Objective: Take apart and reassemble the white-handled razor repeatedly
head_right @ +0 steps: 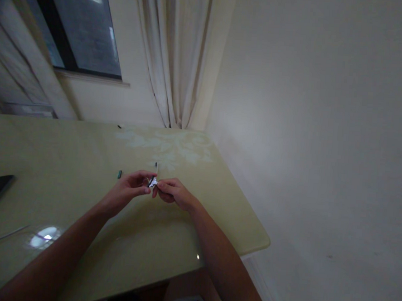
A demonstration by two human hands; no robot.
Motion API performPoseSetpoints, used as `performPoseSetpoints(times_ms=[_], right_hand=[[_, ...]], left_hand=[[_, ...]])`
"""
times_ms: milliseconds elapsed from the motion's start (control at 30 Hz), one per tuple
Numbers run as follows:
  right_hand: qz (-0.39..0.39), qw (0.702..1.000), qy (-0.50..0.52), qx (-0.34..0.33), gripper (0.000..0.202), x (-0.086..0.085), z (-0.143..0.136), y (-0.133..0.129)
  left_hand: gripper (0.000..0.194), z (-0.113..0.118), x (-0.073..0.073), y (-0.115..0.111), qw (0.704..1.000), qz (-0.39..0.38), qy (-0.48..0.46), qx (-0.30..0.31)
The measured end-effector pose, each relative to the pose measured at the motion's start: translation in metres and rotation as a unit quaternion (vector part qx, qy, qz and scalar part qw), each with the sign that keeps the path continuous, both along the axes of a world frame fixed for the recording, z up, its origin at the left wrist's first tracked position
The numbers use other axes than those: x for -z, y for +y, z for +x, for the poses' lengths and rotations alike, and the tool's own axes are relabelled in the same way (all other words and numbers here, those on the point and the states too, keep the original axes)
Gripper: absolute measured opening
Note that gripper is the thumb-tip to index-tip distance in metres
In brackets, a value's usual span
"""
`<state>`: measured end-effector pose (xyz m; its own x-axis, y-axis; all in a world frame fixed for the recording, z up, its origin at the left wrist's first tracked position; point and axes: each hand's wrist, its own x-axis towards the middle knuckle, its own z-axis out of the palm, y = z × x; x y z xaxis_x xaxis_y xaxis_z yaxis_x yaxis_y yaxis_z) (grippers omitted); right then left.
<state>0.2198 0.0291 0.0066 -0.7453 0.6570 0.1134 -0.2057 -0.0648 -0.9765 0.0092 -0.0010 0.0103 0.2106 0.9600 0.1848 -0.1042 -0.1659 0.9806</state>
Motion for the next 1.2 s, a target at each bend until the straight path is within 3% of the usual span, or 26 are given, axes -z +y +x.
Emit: performPoseSetpoints(times_ms=[767, 1067, 1200], right_hand=[[0.011, 1.0, 0.007, -0.006, 0.052, 0.0004, 0.0, 0.0004], [0.012, 1.0, -0.004, 0.007, 0.056, -0.0005, -0.0005, -0.0008], [0.009, 1.0, -0.005, 0.025, 0.057, -0.0008, 0.0005, 0.0003]], left_hand=[[0.048, 0.0023, -0.0021, -0.0023, 0.999, -0.022, -0.042, 0.021], [0.049, 0.0022, -0.001, -0.0029, 0.999, -0.024, -0.032, 0.011], [0.048, -0.0018, -0.0011, -0.0007, 0.999, -0.003, -0.02, -0.028]])
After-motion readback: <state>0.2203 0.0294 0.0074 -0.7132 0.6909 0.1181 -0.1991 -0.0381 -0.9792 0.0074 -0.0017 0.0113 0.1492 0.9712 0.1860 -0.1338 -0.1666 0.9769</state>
